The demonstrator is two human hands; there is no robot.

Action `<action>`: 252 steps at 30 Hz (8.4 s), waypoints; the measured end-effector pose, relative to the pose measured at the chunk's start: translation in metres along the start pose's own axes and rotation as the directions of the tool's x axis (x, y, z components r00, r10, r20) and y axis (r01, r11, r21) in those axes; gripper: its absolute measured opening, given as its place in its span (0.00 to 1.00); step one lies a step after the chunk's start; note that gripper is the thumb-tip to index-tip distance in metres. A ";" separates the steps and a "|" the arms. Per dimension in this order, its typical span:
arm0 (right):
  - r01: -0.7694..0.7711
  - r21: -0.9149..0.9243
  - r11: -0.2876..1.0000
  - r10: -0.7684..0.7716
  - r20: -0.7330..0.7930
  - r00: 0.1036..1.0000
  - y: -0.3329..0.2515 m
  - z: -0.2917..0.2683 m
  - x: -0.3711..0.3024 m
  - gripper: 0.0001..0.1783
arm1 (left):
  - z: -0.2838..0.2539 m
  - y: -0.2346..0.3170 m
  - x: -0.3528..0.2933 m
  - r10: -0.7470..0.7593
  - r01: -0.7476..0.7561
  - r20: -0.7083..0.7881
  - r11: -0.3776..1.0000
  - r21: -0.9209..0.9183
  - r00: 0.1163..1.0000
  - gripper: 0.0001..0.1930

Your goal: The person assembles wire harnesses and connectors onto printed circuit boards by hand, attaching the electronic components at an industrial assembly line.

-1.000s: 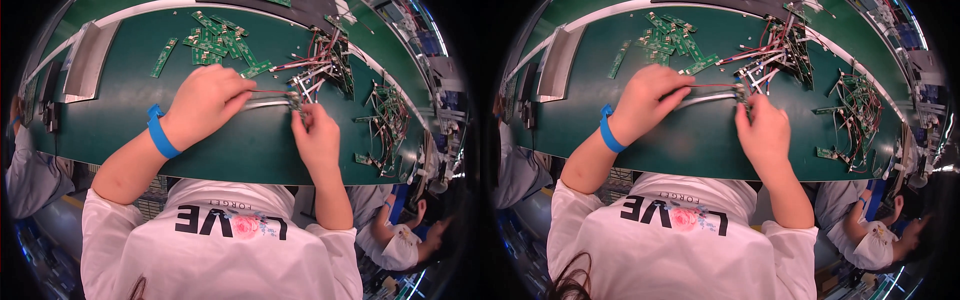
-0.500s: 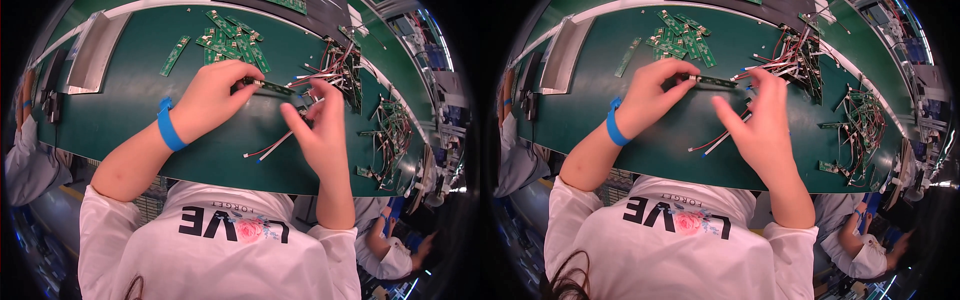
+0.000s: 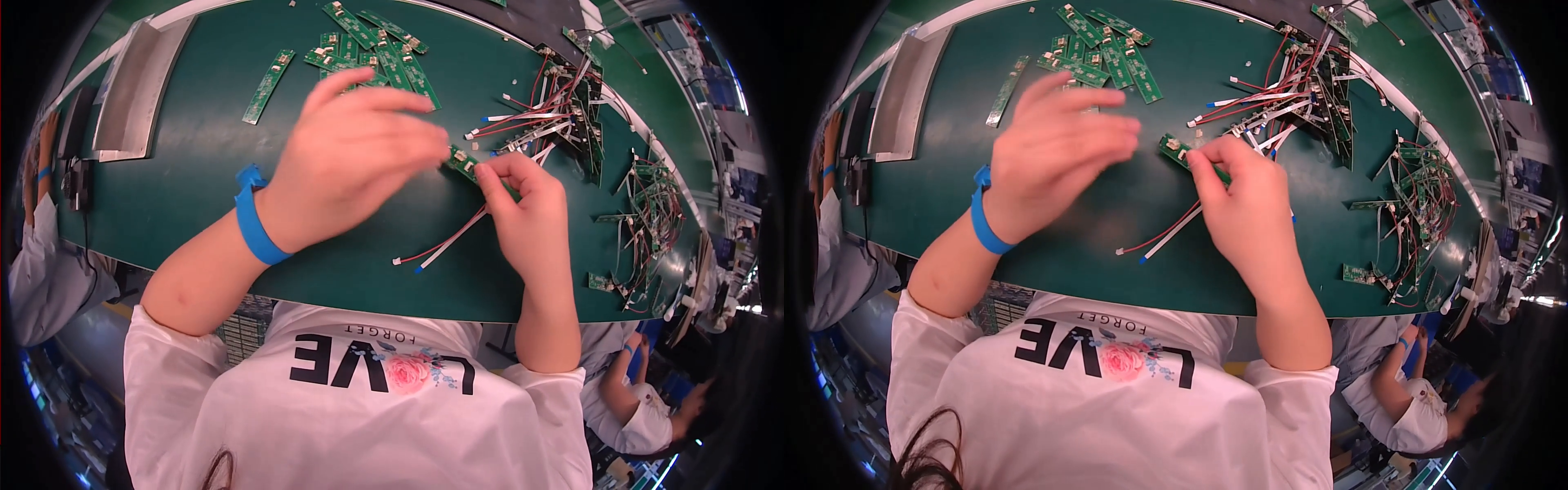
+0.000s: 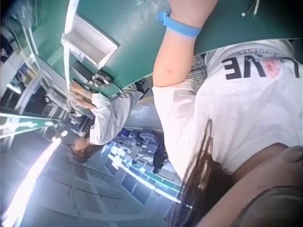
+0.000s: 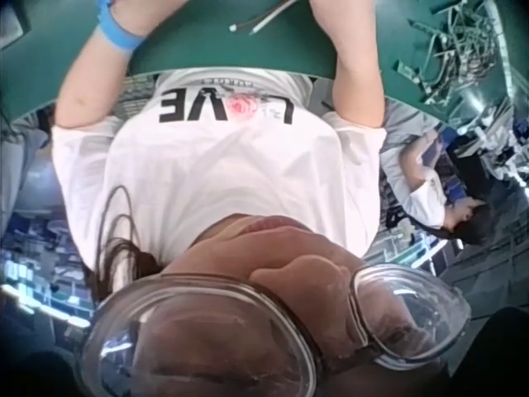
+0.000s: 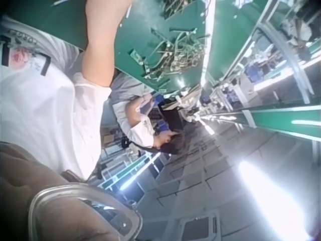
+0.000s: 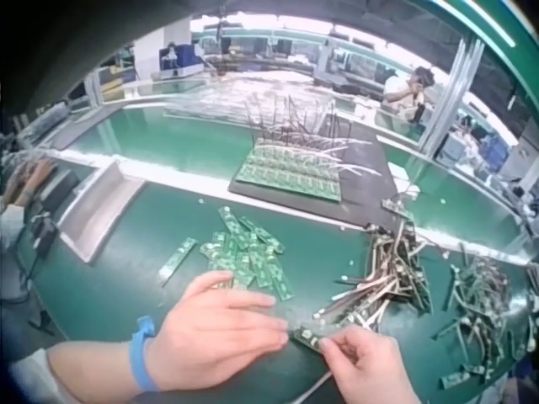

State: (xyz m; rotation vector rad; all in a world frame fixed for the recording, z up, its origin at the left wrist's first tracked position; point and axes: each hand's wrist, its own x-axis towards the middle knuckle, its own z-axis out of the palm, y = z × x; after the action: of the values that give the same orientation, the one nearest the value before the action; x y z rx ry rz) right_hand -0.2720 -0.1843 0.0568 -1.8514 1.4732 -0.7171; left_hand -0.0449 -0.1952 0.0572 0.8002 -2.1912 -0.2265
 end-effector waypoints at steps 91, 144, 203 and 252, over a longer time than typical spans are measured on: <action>0.318 0.657 0.683 -0.279 -0.167 0.945 -0.004 -0.002 0.003 0.19 | 0.005 0.020 -0.002 -0.549 0.699 0.580 0.013 -0.715 0.603 0.09; 0.529 -0.131 0.838 -0.494 0.228 0.839 -0.021 -0.015 -0.004 0.15 | -0.001 0.025 -0.006 -0.416 0.783 0.681 0.143 -0.605 0.602 0.03; 0.398 0.033 0.917 -0.399 0.105 0.911 -0.011 -0.007 -0.006 0.03 | 0.006 0.026 -0.007 -0.501 0.698 0.606 -0.005 -0.716 0.618 0.13; 0.433 0.045 0.900 -0.434 0.016 0.901 -0.005 0.010 -0.003 0.07 | 0.017 0.029 -0.009 -0.617 0.693 0.555 -0.020 -0.720 0.558 0.08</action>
State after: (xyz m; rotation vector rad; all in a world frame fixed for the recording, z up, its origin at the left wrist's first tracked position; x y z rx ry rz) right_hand -0.2620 -0.1788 0.0542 -2.1750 1.0229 -0.9179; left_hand -0.0662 -0.1687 0.0521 1.0552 -1.0796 -1.8480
